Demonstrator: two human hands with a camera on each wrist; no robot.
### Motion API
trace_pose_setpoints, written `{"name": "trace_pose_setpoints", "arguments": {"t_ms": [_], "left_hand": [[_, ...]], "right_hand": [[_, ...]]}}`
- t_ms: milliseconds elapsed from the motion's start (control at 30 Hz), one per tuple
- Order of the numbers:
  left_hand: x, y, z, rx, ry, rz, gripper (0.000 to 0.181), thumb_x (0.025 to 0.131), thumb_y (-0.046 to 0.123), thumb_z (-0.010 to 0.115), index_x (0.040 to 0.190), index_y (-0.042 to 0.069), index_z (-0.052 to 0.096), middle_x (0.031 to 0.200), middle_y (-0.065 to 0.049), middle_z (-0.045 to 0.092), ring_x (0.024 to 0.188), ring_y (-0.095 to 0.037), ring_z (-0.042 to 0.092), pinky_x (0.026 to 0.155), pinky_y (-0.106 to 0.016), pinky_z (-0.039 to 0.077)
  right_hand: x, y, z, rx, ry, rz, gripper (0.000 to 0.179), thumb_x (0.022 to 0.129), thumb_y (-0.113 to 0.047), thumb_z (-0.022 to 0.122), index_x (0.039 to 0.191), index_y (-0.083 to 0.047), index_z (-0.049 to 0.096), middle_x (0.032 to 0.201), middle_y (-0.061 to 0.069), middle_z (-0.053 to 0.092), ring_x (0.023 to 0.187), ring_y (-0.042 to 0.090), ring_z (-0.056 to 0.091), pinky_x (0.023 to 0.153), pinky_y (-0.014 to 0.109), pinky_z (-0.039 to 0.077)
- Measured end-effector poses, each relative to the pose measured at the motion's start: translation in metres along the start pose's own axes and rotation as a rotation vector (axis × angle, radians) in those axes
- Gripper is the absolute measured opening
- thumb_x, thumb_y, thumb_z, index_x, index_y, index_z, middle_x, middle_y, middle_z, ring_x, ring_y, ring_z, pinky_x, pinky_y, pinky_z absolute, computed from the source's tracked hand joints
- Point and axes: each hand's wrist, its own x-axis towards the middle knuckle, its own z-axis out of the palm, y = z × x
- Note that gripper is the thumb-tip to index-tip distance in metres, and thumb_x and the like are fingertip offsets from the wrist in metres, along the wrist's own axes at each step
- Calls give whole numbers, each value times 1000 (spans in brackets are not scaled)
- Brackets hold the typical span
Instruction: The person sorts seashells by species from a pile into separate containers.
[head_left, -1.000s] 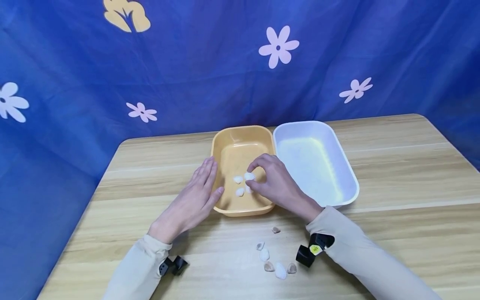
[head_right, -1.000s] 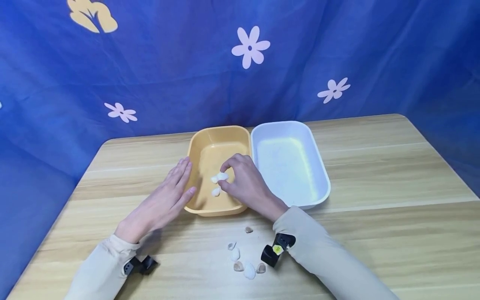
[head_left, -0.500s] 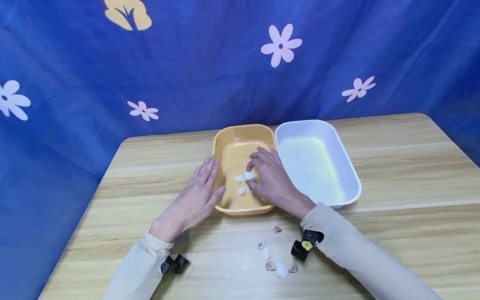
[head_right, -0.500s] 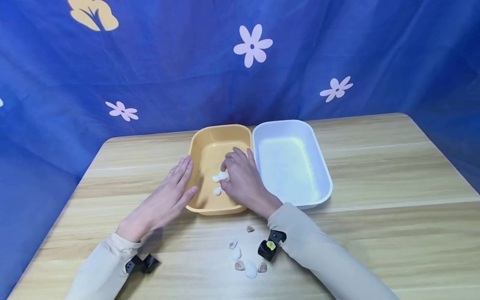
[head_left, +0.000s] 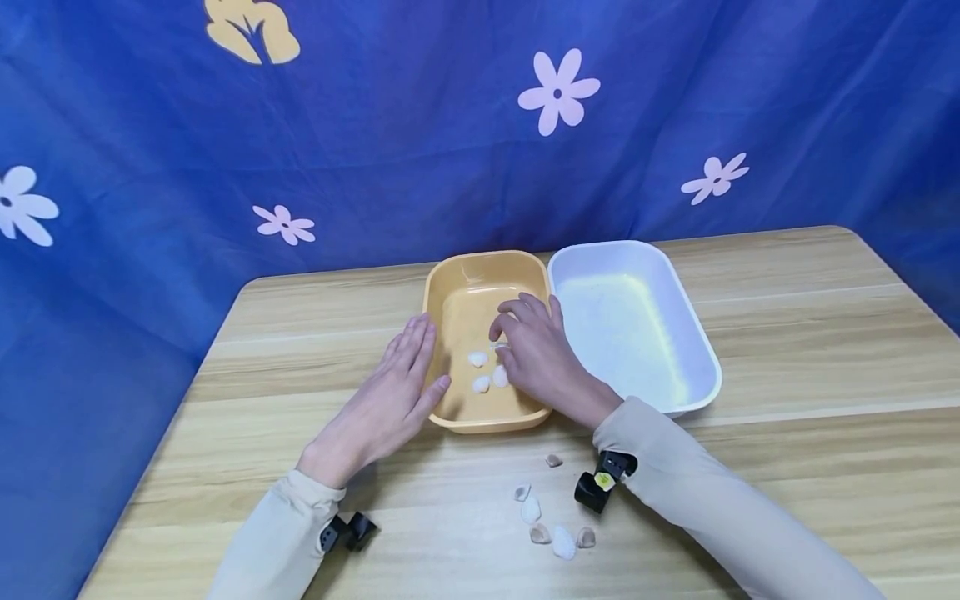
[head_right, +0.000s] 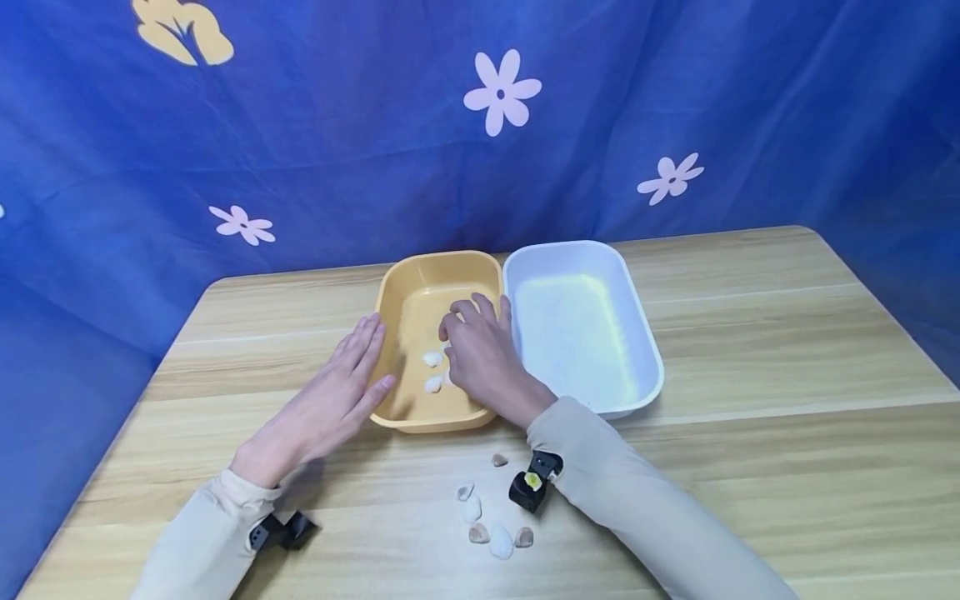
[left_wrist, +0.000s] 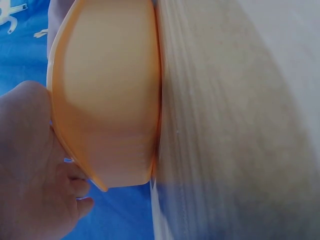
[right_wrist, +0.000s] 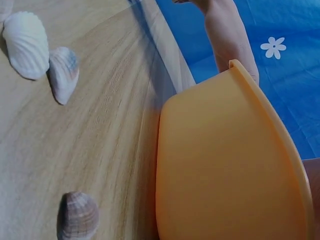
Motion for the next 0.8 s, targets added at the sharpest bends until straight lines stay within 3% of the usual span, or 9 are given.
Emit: {"name": "trace_pose_setpoints", "arguments": {"t_ms": [133, 333, 533, 800], "left_hand": [[0, 0, 1, -2, 7, 3, 68, 105, 39, 31, 151, -7, 10, 160, -21, 1, 147, -33, 1, 121, -42, 5], [0, 1, 2, 1, 2, 4, 69, 105, 40, 30, 151, -6, 9, 160, -20, 0, 147, -33, 1, 121, -42, 5], [0, 1, 0, -2, -7, -7, 69, 105, 41, 28, 152, -5, 7, 160, -20, -1, 147, -29, -3, 120, -44, 6], [-1, 0, 0, 1, -3, -10, 69, 105, 41, 27, 151, -6, 7, 160, -20, -1, 147, -30, -2, 120, -45, 7]], "right_hand": [[1, 0, 0, -5, -14, 15, 16, 79, 0, 72, 90, -11, 69, 119, 11, 62, 125, 36, 45, 110, 65, 19], [-4, 4, -7, 113, 38, 30, 24, 76, 11, 66, 90, -8, 69, 111, 10, 64, 117, 33, 50, 110, 61, 22], [-18, 1, -22, 176, 57, 27, 24, 78, 11, 63, 92, -7, 68, 113, 10, 63, 117, 29, 50, 112, 59, 20], [-42, -3, -37, 290, 95, -32, 21, 78, 10, 63, 92, -5, 67, 114, 13, 62, 118, 32, 47, 106, 44, 35]]}}
